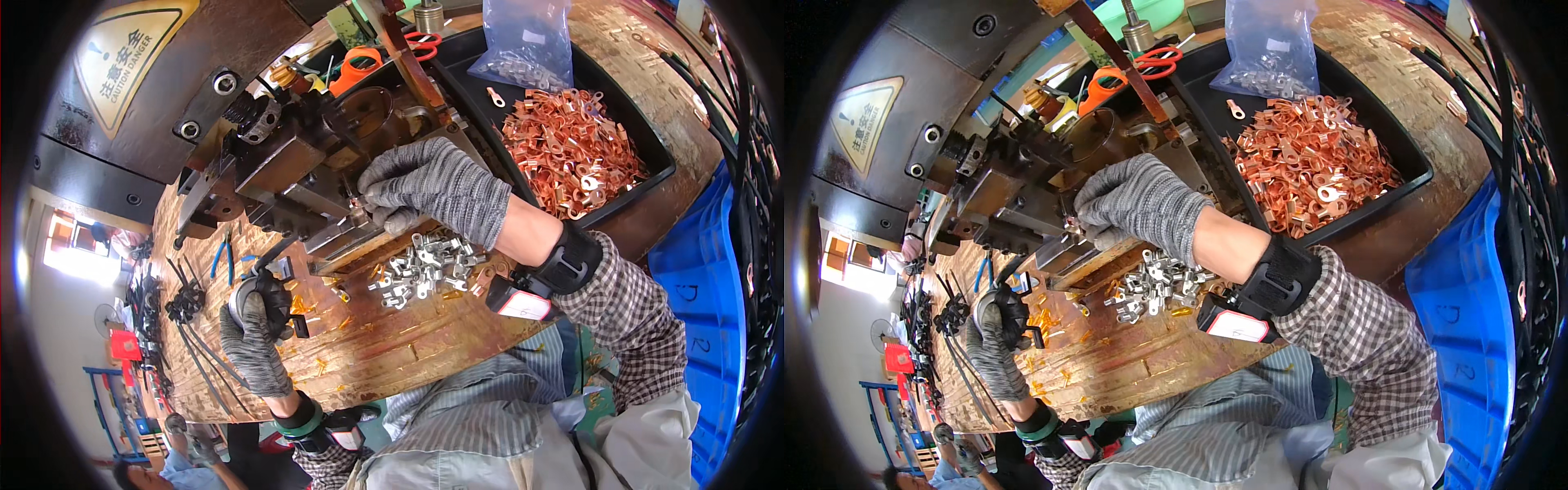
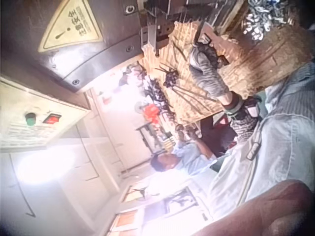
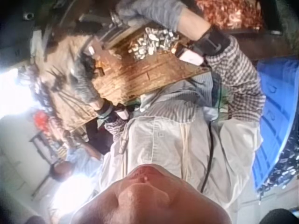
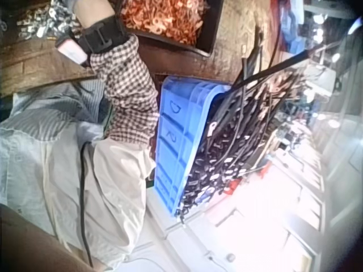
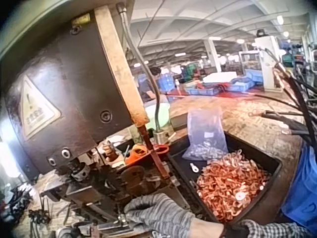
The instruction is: Manually fitting metal terminals onto large electrical cables and using a machine to crimp them.
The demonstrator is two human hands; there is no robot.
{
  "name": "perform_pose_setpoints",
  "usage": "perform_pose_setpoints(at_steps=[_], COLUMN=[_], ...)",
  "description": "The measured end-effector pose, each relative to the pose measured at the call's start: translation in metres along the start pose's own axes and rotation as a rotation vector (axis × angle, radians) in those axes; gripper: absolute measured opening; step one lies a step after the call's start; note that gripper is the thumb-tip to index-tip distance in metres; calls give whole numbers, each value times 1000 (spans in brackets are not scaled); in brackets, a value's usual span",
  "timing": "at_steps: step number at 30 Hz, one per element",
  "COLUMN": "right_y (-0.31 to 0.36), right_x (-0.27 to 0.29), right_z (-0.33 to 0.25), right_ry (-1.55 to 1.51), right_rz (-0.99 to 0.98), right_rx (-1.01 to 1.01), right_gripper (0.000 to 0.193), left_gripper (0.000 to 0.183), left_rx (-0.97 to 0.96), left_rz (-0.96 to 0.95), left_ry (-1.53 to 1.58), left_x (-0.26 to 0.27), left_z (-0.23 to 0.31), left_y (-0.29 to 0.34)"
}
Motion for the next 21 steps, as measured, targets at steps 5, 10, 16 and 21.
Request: perform_pose_setpoints(at_steps=[5,10,16,21], right_y=[-4,-1,1,20], right_x=[0,-3,1,6], right_z=[0,-3,-7,-16], right_ry=[23,159,478,469], right_rz=[-2,87,258,374], right_rx=[33,139,275,485], right_gripper=[16,14,14,17], left_gripper=[24,23,24,25], left_rx=[-6,-62,-2,14], left_rz=[15,31,-11,-33], left_ry=[7,-17,8,42], left_x=[-1,2,-2,5], left_z=[-1,-4,1,-8], left_y=[-1,-1,-1,-1])
Point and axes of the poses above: each hand's wrist, its own y-axis away from the middle knuckle, its own x-axis out of the back of the hand, z = x × y, the point moved 4 cm from there along -y, towards the middle knuckle, and after that the axes turned 15 degrees about -x, right-handed, at the moved point
